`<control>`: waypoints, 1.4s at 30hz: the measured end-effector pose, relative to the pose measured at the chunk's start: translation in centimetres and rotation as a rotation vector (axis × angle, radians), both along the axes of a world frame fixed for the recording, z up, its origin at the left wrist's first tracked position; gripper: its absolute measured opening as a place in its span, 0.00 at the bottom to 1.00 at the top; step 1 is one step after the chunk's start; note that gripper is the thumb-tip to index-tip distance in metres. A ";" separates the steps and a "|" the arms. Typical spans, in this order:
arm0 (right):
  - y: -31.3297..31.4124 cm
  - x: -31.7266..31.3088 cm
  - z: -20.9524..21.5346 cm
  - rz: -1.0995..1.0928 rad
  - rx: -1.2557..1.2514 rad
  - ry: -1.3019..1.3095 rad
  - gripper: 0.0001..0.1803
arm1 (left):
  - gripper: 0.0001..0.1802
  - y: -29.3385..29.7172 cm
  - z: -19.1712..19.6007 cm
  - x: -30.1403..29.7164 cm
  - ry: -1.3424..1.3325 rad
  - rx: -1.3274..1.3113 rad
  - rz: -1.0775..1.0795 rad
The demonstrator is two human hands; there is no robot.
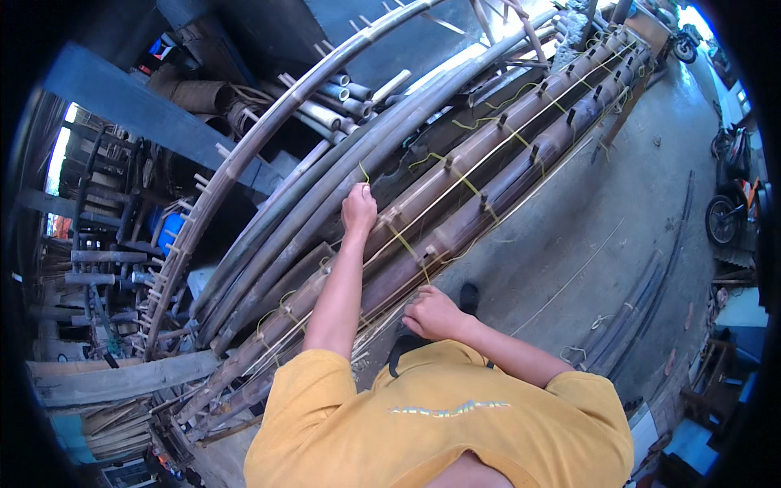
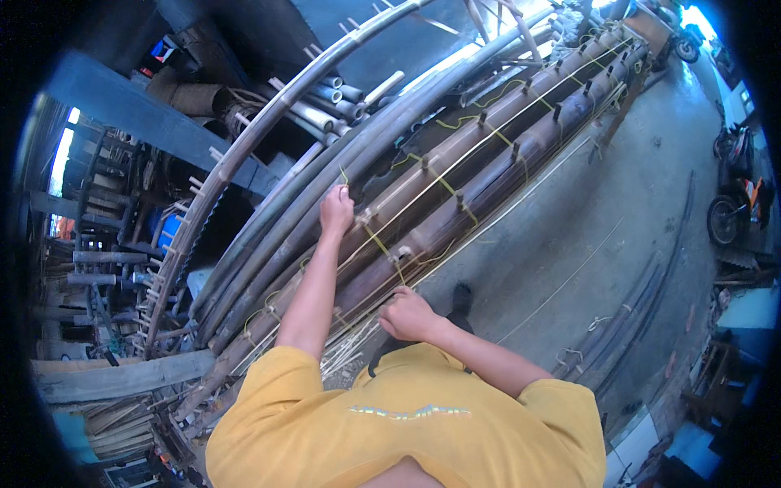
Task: The person weaves thin bamboo strips through a curved bamboo frame using yellow string to secure the weave. They repeatedly tie knots and adjust the strips along the frame, then lift the completed woven section to inspect it.
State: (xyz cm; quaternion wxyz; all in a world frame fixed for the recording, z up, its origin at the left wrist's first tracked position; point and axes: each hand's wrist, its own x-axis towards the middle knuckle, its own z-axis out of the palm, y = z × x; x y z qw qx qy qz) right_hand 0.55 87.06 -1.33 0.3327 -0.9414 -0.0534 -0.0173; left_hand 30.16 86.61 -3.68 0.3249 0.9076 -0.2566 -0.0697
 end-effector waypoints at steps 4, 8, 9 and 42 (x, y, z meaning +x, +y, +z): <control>8.0 1.6 -3.8 0.096 0.796 0.225 0.16 | 0.20 8.0 4.0 -0.2 -0.130 -0.029 -0.033; 12.1 4.1 -2.6 -0.587 1.831 0.427 0.13 | 0.19 20.2 4.1 -3.7 0.002 0.136 -0.070; 13.0 4.7 -2.4 -0.858 2.073 0.325 0.12 | 0.19 22.5 3.4 -4.8 0.151 0.273 -0.205; 15.1 5.9 -1.2 0.084 -0.081 0.124 0.15 | 0.21 17.5 -4.2 5.3 -0.260 -0.021 -0.042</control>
